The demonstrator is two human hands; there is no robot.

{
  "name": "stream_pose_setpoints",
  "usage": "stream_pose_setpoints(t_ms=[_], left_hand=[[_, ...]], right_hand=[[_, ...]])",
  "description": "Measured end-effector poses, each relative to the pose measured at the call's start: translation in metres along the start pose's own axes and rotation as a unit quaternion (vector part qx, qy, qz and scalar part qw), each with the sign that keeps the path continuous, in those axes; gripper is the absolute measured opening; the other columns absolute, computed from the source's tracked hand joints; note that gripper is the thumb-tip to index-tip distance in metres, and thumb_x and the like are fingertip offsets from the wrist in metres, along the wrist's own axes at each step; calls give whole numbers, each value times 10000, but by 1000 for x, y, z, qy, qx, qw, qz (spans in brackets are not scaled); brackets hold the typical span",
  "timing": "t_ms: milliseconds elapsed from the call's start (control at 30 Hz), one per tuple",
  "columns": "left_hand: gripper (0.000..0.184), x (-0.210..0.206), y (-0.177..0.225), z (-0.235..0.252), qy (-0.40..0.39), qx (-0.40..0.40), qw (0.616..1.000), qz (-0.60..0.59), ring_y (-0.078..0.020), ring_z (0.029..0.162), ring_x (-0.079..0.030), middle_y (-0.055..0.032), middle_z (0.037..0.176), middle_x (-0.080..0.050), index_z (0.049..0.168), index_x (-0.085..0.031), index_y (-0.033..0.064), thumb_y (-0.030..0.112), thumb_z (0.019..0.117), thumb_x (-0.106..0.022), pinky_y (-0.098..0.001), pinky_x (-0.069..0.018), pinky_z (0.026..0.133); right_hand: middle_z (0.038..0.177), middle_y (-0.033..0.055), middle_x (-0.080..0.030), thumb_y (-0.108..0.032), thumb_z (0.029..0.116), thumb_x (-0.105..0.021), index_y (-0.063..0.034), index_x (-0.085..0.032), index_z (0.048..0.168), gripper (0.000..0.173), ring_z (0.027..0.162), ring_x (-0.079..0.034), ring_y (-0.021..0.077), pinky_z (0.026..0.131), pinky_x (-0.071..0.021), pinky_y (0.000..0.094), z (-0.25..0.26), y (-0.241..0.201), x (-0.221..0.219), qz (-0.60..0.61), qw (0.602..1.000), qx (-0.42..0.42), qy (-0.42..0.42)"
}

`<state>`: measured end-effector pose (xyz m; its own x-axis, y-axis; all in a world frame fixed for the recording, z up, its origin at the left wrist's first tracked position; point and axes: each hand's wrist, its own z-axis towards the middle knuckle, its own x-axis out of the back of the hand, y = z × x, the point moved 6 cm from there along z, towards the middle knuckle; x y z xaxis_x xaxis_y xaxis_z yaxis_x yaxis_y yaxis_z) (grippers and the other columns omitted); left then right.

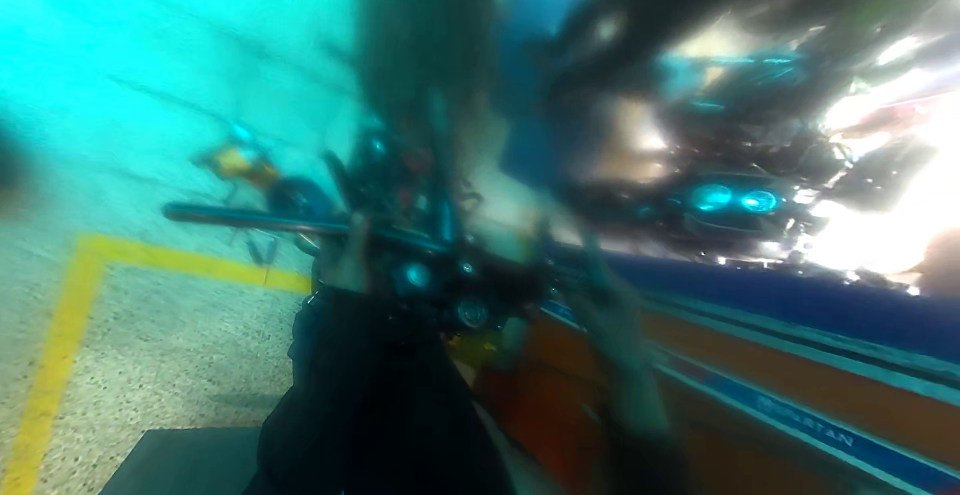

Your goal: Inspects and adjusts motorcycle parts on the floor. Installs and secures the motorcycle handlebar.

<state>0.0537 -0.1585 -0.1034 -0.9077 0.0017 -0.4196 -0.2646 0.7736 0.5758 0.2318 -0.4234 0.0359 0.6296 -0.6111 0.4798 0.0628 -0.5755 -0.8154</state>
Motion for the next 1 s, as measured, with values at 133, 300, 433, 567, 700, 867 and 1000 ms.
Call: stream_pose_setpoints(t_ms=[133, 300, 433, 567, 700, 867, 1000], left_hand=[[327, 5, -4, 3, -24, -14, 999, 38, -307, 942, -725, -150, 1081, -709, 1344, -469, 51, 230, 1074, -515, -478, -629, 768], [295, 1, -1, -3, -38, -29, 998, 43, -301, 953, -728, -137, 1057, -713, 1323, -481, 49, 228, 1088, -469, -490, -633, 773], [282, 5, -3, 0, -44, -37, 997, 46, -278, 905, -731, -134, 1034, -720, 1286, -521, 51, 244, 1085, -475, -457, -635, 753], [280, 5, -5, 2, -31, -32, 998, 32, -296, 933, -725, -138, 1042, -710, 1303, -502, 61, 241, 1093, -460, -488, -625, 786], [247, 5, -5, 3, -30, -39, 999, 23, -302, 901, -731, -140, 1011, -718, 1263, -521, 57, 226, 1092, -466, -486, -631, 757], [235, 2, -4, 0, -19, -36, 999, 14, -302, 922, -728, -130, 1025, -711, 1270, -513, 74, 222, 1091, -476, -504, -627, 774], [239, 1, -2, -2, -7, -31, 999, 16, -302, 929, -728, -124, 1023, -708, 1279, -507, 76, 219, 1089, -481, -501, -627, 768]], right_hand=[[1191, -28, -666, -214, 1044, -457, -187, -533, 1477, 441, 842, -642, 75, 728, -577, 244, -5, -48, 23, 190, 977, 23, 97], [1106, 72, -739, -70, 1044, -487, -92, -621, 1196, 204, 1020, -737, 241, 909, -629, 410, 10, -103, 52, 266, 942, 119, 169], [1177, 137, -702, -59, 1070, -472, -41, -525, 1272, 209, 1060, -728, 302, 932, -619, 436, 30, -99, 46, 295, 929, 148, 169], [1208, 270, -672, -67, 1060, -525, 44, -522, 1307, 271, 1107, -693, 424, 978, -585, 545, 46, -59, 39, 307, 922, 204, 116], [1212, 272, -665, -78, 1054, -543, 29, -537, 1291, 260, 1115, -685, 435, 993, -574, 556, 50, -48, 36, 320, 920, 192, 123], [1203, 267, -677, -83, 1037, -582, 31, -536, 1295, 286, 1097, -699, 424, 977, -587, 545, 49, -57, 29, 301, 925, 203, 115], [1144, 213, -721, -11, 1000, -608, 53, -557, 1268, 281, 1039, -732, 353, 934, -622, 481, 42, -74, 30, 210, 947, 216, 114]])
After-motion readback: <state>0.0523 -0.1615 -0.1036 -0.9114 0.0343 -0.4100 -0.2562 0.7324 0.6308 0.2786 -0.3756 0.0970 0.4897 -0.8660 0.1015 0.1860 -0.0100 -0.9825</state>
